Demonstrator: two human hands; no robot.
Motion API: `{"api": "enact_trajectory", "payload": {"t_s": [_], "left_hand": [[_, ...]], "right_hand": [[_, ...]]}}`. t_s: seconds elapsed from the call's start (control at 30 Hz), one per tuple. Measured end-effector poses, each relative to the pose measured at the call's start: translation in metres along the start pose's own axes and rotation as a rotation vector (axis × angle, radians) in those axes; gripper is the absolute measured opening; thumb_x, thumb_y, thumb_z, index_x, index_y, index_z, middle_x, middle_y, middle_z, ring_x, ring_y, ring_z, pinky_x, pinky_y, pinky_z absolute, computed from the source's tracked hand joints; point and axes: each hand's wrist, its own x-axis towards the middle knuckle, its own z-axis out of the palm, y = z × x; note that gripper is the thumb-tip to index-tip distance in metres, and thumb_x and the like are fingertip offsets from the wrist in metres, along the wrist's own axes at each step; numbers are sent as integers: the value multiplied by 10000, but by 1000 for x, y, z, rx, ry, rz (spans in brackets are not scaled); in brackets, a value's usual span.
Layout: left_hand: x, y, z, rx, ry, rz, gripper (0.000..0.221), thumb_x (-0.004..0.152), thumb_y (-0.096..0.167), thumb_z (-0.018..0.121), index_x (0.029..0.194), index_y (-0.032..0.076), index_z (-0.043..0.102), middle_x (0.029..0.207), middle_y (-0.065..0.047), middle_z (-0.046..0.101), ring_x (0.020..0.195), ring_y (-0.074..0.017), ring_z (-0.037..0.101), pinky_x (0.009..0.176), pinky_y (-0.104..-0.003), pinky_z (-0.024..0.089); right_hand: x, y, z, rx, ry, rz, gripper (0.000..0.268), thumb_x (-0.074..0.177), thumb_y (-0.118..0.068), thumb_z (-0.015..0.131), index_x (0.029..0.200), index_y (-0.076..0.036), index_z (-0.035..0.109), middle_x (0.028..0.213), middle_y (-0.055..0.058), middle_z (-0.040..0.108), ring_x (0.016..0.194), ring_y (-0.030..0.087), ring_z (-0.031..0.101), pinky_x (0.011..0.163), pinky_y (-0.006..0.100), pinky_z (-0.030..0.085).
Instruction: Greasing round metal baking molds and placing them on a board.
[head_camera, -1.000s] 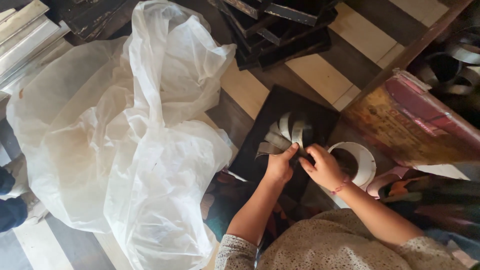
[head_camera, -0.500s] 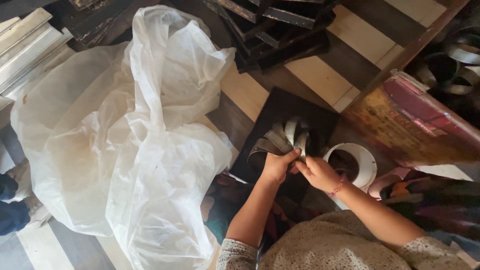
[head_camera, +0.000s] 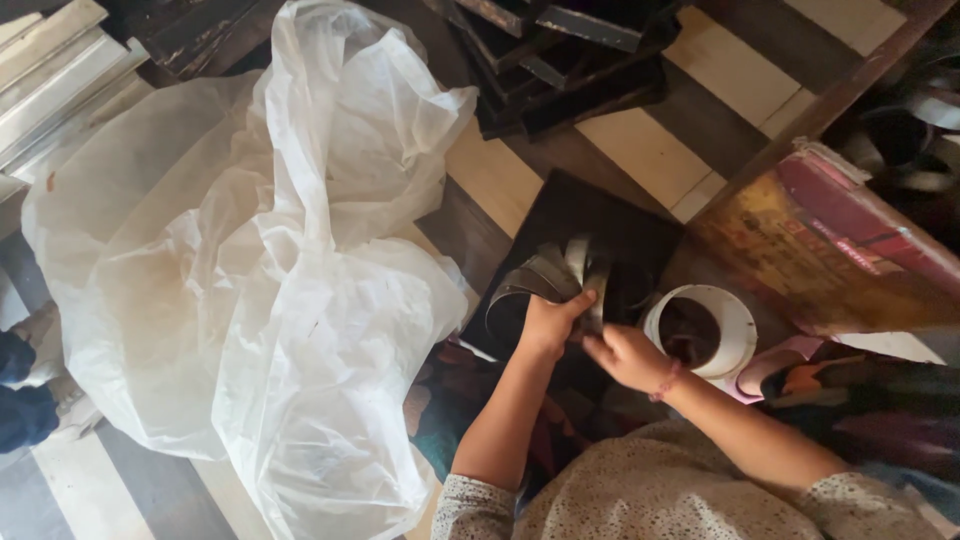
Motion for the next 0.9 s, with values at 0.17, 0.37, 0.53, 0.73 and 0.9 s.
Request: {"api": "enact_trajectory", "payload": {"t_s": [0.17, 0.37, 0.53, 0.73, 0.9], "left_hand": [[9, -7, -10, -13, 15, 155, 502, 772, -26, 809, 1228, 54, 614, 1115, -25, 687, 1006, -152, 669, 886, -301, 548], [-3, 5, 3, 30, -7, 5, 429, 836, 63, 811, 1215, 4, 619, 1043, -112, 665, 803, -237, 622, 651, -391, 466], [12, -9, -9, 70, 48, 58, 480, 772, 15, 809, 1203, 55, 603, 1034, -30, 673, 909, -176, 664, 755, -352, 540], [17, -4, -9, -142, 34, 46, 441, 811, 55, 807, 1216, 2, 638, 1079, -68, 703, 976, -224, 670, 848, -366, 543], [7, -5, -3, 35, 78, 152, 481, 802, 37, 810, 1239, 73, 612, 1082, -7, 696, 1016, -170, 658, 903, -319, 536]], "right_hand": [[11, 4, -25, -376, 270, -788, 194, 812, -192, 693, 731, -41, 604, 783, 174, 658, 776, 340, 683, 801, 520, 566], [13, 20, 6, -52, -9, -225, 297, 963, -249, 665, 803, 0, 644, 727, 183, 669, 684, 329, 682, 642, 465, 544], [-3, -1, -8, -50, 23, -206, 297, 977, -254, 664, 827, -1, 624, 743, 191, 662, 661, 338, 672, 645, 468, 531], [15, 22, -8, -248, 284, -747, 132, 852, -151, 665, 811, -57, 583, 793, 160, 650, 753, 356, 668, 738, 490, 550], [-1, 16, 20, -74, 4, -84, 310, 985, -261, 707, 831, -1, 637, 764, 186, 681, 698, 354, 671, 685, 469, 539]]}}
